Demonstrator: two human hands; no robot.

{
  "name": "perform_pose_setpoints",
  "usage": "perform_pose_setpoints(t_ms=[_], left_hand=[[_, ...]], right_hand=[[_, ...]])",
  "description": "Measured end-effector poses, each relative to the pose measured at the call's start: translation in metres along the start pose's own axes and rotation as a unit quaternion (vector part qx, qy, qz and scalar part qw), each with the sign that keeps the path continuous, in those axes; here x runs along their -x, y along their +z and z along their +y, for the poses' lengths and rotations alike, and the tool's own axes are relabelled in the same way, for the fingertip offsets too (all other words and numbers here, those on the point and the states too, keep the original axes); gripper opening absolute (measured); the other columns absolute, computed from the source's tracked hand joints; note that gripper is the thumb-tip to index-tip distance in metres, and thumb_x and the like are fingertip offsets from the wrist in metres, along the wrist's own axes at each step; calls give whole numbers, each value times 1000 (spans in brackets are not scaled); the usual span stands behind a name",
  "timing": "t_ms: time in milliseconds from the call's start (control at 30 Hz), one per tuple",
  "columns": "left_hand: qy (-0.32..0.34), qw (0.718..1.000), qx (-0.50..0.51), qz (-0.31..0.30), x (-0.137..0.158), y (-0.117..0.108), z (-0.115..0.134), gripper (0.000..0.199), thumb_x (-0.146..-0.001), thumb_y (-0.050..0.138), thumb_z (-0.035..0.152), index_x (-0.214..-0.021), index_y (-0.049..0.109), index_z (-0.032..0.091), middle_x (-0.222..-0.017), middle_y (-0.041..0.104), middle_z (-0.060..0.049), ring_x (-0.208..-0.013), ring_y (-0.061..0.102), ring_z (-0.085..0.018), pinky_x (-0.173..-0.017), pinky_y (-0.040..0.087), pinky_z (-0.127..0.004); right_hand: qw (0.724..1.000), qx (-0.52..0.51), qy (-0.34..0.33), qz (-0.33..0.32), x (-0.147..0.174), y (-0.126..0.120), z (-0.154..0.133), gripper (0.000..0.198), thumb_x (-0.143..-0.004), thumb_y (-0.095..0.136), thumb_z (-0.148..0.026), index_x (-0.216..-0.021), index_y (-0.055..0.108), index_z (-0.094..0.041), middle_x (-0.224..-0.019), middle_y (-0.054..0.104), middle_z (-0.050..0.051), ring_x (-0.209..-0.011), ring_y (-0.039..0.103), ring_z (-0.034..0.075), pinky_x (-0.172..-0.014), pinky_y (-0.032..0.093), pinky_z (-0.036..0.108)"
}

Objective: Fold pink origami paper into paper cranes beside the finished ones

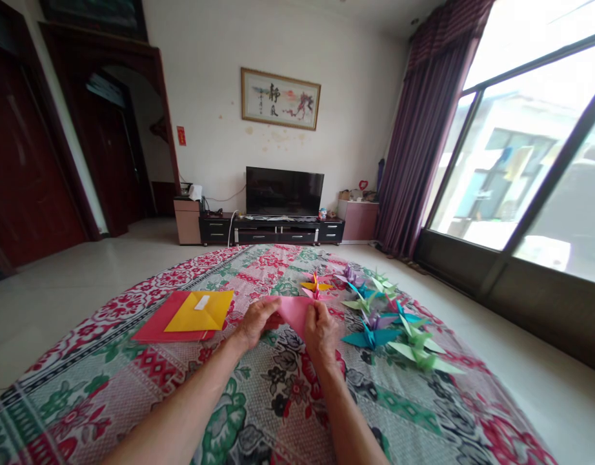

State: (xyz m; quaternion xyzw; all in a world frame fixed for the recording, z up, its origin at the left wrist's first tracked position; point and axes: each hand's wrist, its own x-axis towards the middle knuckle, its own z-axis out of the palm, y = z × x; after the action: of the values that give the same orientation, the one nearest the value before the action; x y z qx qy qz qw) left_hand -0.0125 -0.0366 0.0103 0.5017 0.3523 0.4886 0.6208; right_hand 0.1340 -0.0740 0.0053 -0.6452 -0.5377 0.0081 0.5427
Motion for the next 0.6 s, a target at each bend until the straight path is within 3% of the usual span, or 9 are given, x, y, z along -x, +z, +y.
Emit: perform_pose_setpoints(t_ms=[100, 267, 400, 600], left_hand=[[-47, 997, 8, -53, 1, 4, -3, 37, -58, 69, 45, -72, 62, 11, -58, 64, -3, -53, 59, -13, -50, 42, -21], [-44, 999, -15, -11, -2, 7, -6, 37, -58, 69, 45, -68, 61, 11, -51, 62, -3, -47, 58, -14, -46, 40, -22], [-47, 999, -6, -12, -1, 7, -2, 35, -61, 66, 46, -70, 60, 12, -54, 63, -4, -48, 59, -14, -46, 40, -21], [-78, 994, -16, -69, 6, 11, 1, 38, -59, 67, 48, -69, 61, 12, -58, 64, -4, -52, 59, -13, -50, 41, -22]], right_hand=[[1000, 6, -2, 10, 1, 1, -1, 35, -80, 37, -38, -84, 64, -15, -62, 61, 3, -54, 51, 14, -53, 35, 23], [999, -28, 20, 23, 1, 3, -3, 37, -78, 40, -40, -81, 64, -14, -61, 60, 2, -53, 48, 13, -53, 35, 23], [996, -78, 36, 15, 1, 2, -3, 37, -77, 42, -43, -79, 64, -13, -60, 58, 2, -53, 46, 13, -52, 35, 22], [993, -103, 48, 19, 0, 5, 0, 36, -76, 45, -43, -79, 64, -13, -57, 55, 0, -51, 44, 12, -51, 33, 23]])
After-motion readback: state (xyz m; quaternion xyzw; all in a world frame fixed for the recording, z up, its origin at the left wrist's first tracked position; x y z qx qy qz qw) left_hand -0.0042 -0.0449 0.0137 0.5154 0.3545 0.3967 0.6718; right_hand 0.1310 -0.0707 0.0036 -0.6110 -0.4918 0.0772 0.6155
